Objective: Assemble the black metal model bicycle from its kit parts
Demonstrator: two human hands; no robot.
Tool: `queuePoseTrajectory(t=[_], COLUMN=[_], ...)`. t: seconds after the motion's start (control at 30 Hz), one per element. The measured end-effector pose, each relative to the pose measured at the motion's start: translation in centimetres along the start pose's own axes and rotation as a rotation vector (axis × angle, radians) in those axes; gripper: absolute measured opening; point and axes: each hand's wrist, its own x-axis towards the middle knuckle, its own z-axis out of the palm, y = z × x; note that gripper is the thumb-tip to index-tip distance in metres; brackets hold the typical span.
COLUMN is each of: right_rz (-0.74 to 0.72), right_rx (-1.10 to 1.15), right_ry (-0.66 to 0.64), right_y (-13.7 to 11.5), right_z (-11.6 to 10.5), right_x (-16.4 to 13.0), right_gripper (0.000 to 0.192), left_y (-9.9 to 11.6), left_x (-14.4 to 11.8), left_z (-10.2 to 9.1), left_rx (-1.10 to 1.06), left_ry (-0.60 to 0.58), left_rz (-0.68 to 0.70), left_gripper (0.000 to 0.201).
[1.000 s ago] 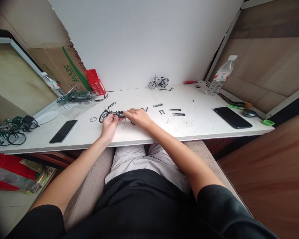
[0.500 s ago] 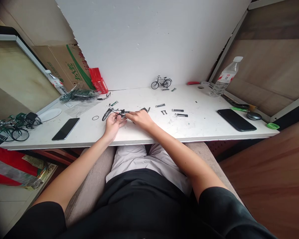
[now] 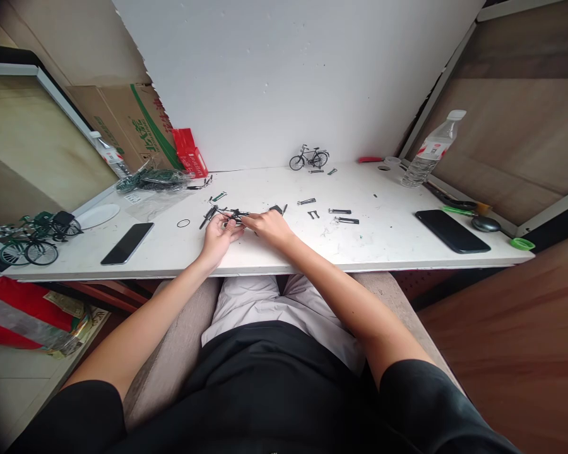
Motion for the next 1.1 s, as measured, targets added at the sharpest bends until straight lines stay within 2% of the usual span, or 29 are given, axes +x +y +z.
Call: queuePoseTrajectory(t=[0.33, 0.43, 0.53, 0.7, 0.8, 0.87, 0.93, 1.0, 1.1], right_rz=[-0.009, 0.000, 0.034, 0.143, 0.293, 0.393, 0.473, 0.512, 0.501], right_rx=[0.020, 0.069, 0.189, 0.585, 0.856, 1.115, 1.390, 1.608, 1.835], right_ry=[0.022, 0.043, 0.118, 0.311, 0.428, 0.469, 0.454, 0.383, 0.298], right_y=[-0.2, -0.2, 0.0, 0.3, 0.3, 0.4, 0.3, 0.1, -0.7], right_z=[0.4, 0.9, 1.5, 1.6, 1.1, 0.6, -0.1, -1.2, -3.7], right_x=[0.0, -0.1, -0.2, 0.1, 0.6, 1.1, 1.5, 1.7, 1.6], right_gripper=[0.026, 0.027, 0.026, 0.014, 0.022, 0.035, 0.051, 0.061, 0.065], left_y=[0.3, 0.3, 0.3, 0.2, 0.1, 0.0, 0.0, -0.1, -0.1], left_x=[-0.1, 0.0, 0.0, 0.1, 0.2, 0.2, 0.3, 0.3, 0.4], left_z=[-0.1, -0.1, -0.2, -0.2, -0.3, -0.4, -0.5, -0.5, -0.4], left_rx=[-0.008, -0.016, -0.027, -0.047, -0.051, -0.056, -0.065, -0.074, -0.067], left_ry=[0.020, 0.061, 0.077, 0.072, 0.061, 0.056, 0.056, 0.058, 0.062], left_rz=[0.010, 0.016, 0.027, 0.048, 0.053, 0.051, 0.048, 0.042, 0.033], left_gripper=[0.042, 0.044, 0.043, 0.042, 0.045, 0.048, 0.050, 0.052, 0.052])
